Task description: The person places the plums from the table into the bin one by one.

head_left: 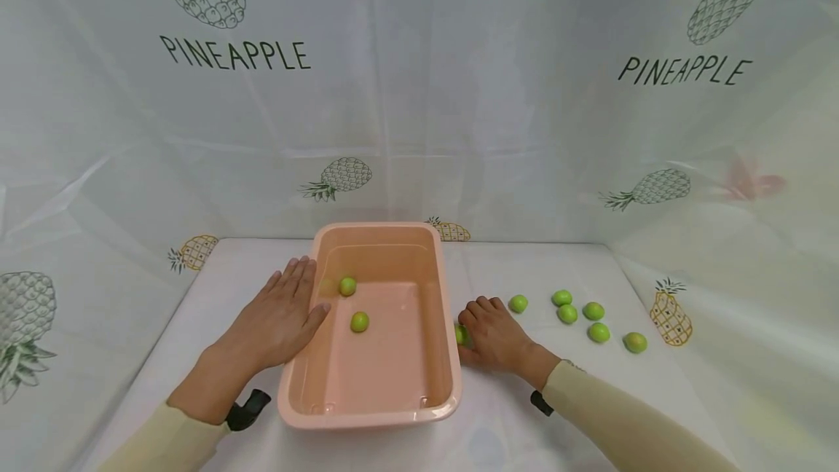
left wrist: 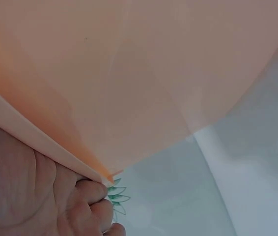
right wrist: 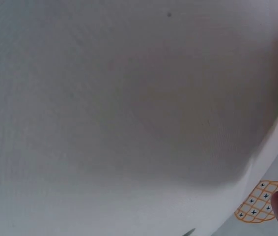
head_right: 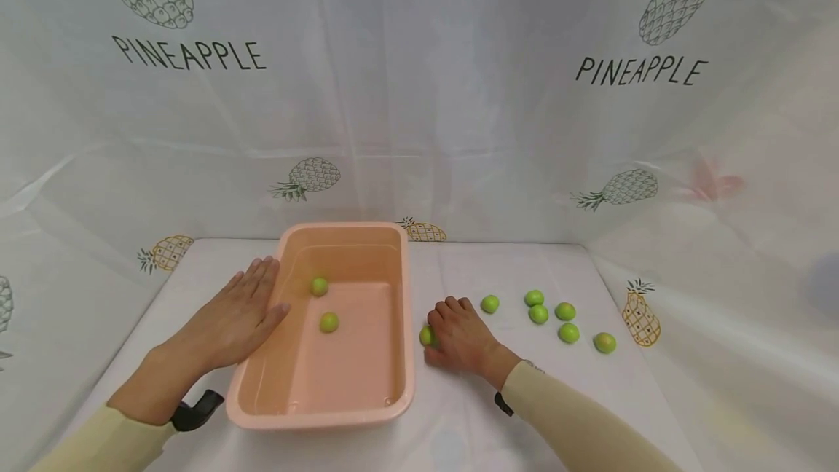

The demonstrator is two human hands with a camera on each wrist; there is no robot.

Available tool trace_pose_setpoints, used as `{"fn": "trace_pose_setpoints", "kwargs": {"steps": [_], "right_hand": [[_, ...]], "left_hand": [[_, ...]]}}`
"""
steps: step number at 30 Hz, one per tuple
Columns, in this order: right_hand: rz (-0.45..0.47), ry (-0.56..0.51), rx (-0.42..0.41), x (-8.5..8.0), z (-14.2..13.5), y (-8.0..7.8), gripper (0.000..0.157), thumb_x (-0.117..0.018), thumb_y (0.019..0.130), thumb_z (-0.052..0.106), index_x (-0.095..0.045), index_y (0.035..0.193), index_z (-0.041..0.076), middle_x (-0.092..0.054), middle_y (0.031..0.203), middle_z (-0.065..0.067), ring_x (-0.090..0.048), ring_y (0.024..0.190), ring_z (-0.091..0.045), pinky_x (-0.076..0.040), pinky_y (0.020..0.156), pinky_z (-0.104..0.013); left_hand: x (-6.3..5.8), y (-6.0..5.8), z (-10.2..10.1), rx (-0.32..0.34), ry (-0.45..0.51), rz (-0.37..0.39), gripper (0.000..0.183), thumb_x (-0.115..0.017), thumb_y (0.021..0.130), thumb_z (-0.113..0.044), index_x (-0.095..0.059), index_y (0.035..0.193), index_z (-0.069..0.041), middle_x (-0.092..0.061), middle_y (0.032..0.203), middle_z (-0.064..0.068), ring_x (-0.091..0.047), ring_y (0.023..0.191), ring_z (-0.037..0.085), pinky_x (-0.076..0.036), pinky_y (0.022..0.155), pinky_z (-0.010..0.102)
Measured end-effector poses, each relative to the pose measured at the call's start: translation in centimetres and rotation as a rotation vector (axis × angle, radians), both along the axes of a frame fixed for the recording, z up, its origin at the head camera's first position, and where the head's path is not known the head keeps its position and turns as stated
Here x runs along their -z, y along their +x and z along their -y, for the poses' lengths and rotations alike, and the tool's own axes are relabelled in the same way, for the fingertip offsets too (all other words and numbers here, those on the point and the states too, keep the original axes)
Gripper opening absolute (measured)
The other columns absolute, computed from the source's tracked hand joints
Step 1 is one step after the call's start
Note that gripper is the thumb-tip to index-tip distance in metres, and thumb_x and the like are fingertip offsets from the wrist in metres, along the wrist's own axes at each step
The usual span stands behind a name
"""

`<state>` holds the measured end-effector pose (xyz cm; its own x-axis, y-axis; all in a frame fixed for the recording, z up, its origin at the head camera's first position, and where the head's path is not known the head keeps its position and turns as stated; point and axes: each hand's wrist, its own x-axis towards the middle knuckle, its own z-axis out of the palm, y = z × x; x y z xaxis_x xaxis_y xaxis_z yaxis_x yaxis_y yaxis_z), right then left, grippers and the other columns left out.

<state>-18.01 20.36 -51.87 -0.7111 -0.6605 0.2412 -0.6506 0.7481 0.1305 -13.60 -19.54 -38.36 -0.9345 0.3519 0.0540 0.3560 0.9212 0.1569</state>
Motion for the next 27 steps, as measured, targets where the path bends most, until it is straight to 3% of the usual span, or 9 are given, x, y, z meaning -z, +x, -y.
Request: {"fn": "trace_pose_setpoints", "kwargs": {"steps": [6, 14, 22, 27], "right_hand": [[-0.001, -0.009, -0.006, 0.0, -0.1, -0.1, 0.045, -0.071, 0.093, 0.059, -0.065, 0.098, 0.014, -0.061, 0.094, 0.0, -0.052, 0.09, -0.02, -0.047, 0.083, -0.041], [0.047, -0.05, 0.133, -2.1, -1.5, -1.6, 0.037, -0.073, 0.087, 0.045, -0.064, 0.103, 0.013, -0.057, 0.094, 0.002, -0.051, 0.092, -0.02, -0.049, 0.09, -0.044], [-0.126, -0.121, 0.11, -5.0, -3.4, -3.4, 0.034, -0.073, 0.085, 0.039, -0.064, 0.097, 0.008, -0.06, 0.09, -0.004, -0.055, 0.087, -0.026, -0.049, 0.083, -0.048], [-0.171, -0.166, 0.123, -7.3, -4.3, -4.7, 0.032, -0.071, 0.085, 0.036, -0.062, 0.092, 0.007, -0.061, 0.089, -0.007, -0.055, 0.085, -0.03, -0.045, 0.078, -0.048]], "left_hand": [[0.0, 0.0, 0.1, 0.002, -0.001, 0.007, 0.074, -0.046, 0.112, -0.037, -0.025, 0.16, 0.014, -0.025, 0.168, 0.033, -0.023, 0.158, 0.051, -0.024, 0.126, 0.065], [0.1, -0.1, -0.2, 0.003, 0.001, 0.013, 0.075, -0.045, 0.112, -0.038, -0.023, 0.161, 0.014, -0.024, 0.169, 0.033, -0.021, 0.158, 0.051, -0.023, 0.127, 0.064], [0.0, -0.1, -2.1, 0.011, 0.007, 0.013, 0.074, -0.043, 0.112, -0.039, -0.024, 0.161, 0.014, -0.025, 0.169, 0.033, -0.023, 0.158, 0.05, -0.023, 0.128, 0.063], [-0.3, -0.1, -3.6, 0.016, 0.015, 0.017, 0.074, -0.044, 0.112, -0.038, -0.025, 0.161, 0.014, -0.025, 0.169, 0.033, -0.023, 0.159, 0.049, -0.023, 0.128, 0.063]]}}
